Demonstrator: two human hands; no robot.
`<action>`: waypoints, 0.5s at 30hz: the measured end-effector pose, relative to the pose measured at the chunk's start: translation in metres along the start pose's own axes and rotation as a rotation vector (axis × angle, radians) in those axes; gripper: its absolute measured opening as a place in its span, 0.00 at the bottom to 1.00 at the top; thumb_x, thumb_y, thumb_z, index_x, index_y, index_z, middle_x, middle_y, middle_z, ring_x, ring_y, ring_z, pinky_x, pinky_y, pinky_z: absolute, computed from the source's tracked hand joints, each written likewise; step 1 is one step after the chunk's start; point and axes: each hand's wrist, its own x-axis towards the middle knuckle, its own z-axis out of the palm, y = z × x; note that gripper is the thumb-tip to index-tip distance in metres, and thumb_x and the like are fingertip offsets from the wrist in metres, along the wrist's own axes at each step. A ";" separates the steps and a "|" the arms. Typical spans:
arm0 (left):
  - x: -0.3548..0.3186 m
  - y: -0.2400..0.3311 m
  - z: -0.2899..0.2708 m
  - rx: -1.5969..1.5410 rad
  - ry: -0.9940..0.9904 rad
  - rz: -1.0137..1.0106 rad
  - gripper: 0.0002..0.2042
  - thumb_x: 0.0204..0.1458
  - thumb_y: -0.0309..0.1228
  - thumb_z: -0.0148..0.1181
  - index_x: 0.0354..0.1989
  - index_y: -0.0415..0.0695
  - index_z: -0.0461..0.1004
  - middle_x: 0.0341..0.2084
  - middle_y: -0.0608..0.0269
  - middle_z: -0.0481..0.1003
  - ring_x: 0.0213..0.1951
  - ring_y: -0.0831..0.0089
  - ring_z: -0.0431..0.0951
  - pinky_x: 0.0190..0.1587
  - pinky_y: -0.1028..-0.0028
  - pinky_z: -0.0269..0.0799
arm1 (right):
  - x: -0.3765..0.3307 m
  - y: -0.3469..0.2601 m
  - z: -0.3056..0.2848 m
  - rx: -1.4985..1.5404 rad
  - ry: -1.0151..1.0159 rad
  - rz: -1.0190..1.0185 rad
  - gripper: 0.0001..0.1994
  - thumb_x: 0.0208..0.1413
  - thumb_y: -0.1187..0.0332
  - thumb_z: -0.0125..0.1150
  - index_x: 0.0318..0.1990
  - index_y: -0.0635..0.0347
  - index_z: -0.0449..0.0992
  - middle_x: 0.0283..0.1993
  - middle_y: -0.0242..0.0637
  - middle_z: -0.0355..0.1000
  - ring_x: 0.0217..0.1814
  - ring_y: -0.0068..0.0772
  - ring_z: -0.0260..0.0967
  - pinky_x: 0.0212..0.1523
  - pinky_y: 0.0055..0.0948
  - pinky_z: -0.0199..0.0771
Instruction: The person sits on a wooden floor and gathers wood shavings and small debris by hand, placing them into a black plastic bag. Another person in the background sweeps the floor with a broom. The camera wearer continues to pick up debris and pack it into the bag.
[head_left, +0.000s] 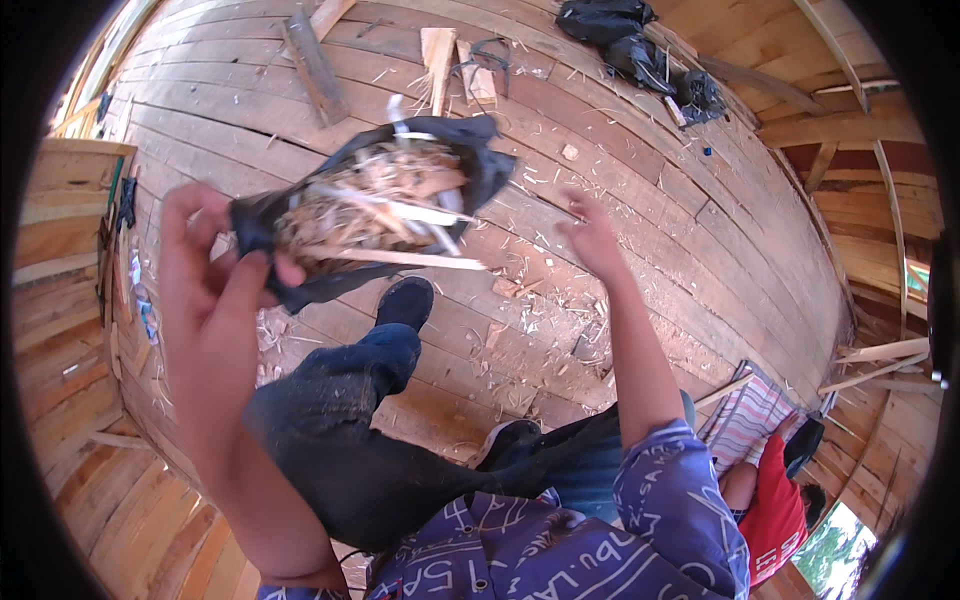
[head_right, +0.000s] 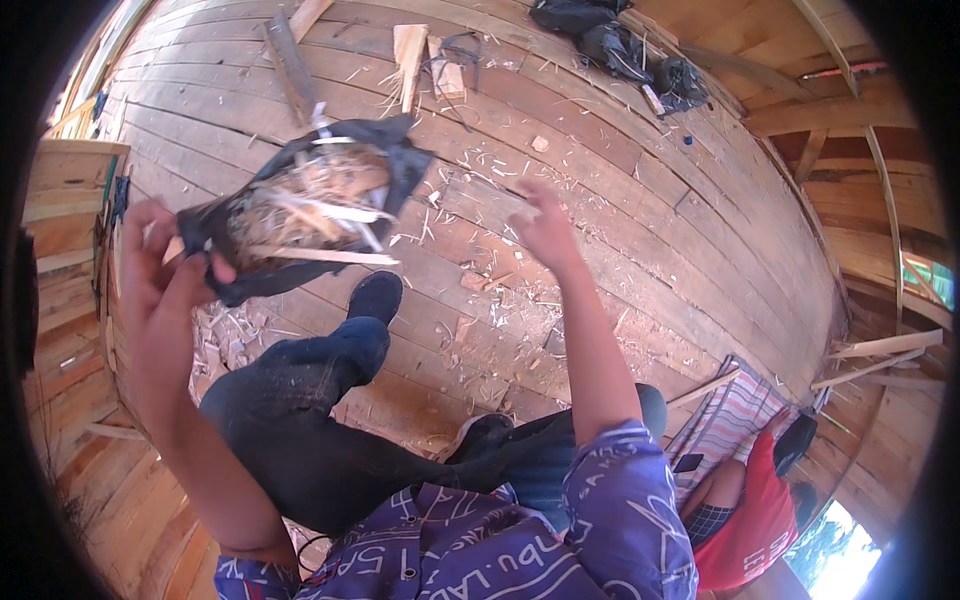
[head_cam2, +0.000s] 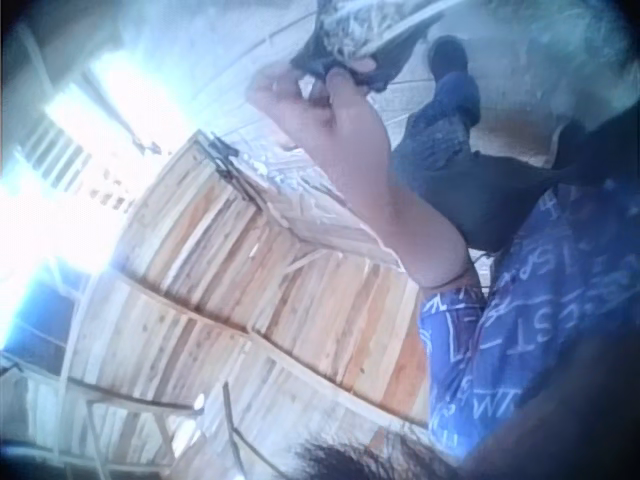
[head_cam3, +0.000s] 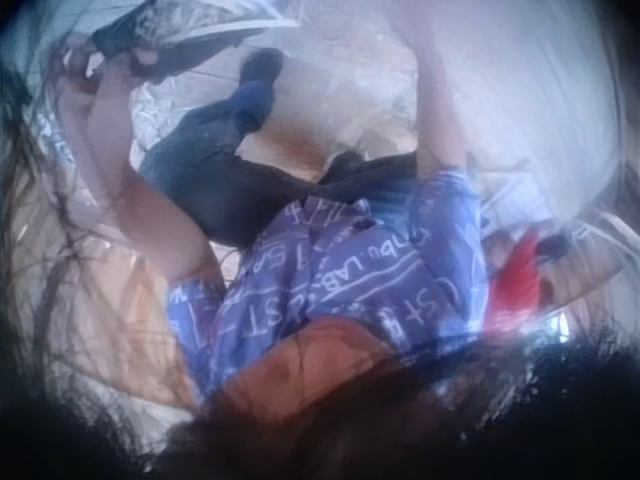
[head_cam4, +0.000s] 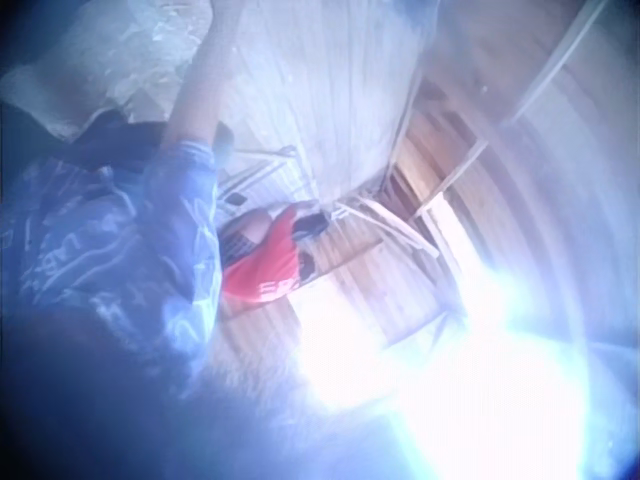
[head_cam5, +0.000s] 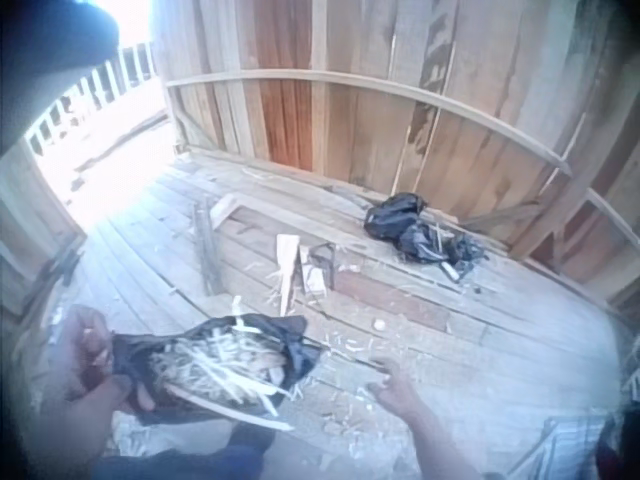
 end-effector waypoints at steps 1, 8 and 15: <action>-0.006 0.002 -0.010 0.061 0.038 0.010 0.19 0.50 0.13 0.43 0.50 0.43 0.56 0.39 0.60 0.67 0.30 0.78 0.75 0.27 0.86 0.68 | 0.003 0.020 0.029 -0.044 -0.090 -0.036 0.29 0.46 0.64 0.64 0.58 0.54 0.65 0.60 0.52 0.61 0.62 0.45 0.60 0.62 0.35 0.58; -0.024 -0.020 -0.028 0.165 0.194 -0.030 0.18 0.49 0.12 0.41 0.48 0.42 0.56 0.39 0.61 0.66 0.30 0.80 0.74 0.26 0.85 0.66 | -0.059 0.073 0.145 -0.694 -0.176 -0.024 0.37 0.46 0.53 0.64 0.64 0.50 0.58 0.69 0.49 0.46 0.72 0.47 0.41 0.67 0.52 0.44; -0.022 -0.014 -0.027 0.186 0.150 -0.082 0.18 0.48 0.12 0.42 0.47 0.42 0.56 0.39 0.60 0.66 0.29 0.79 0.74 0.26 0.84 0.67 | -0.126 0.126 0.170 -0.614 -0.217 -0.128 0.18 0.52 0.69 0.51 0.53 0.53 0.68 0.58 0.41 0.60 0.64 0.42 0.54 0.59 0.46 0.61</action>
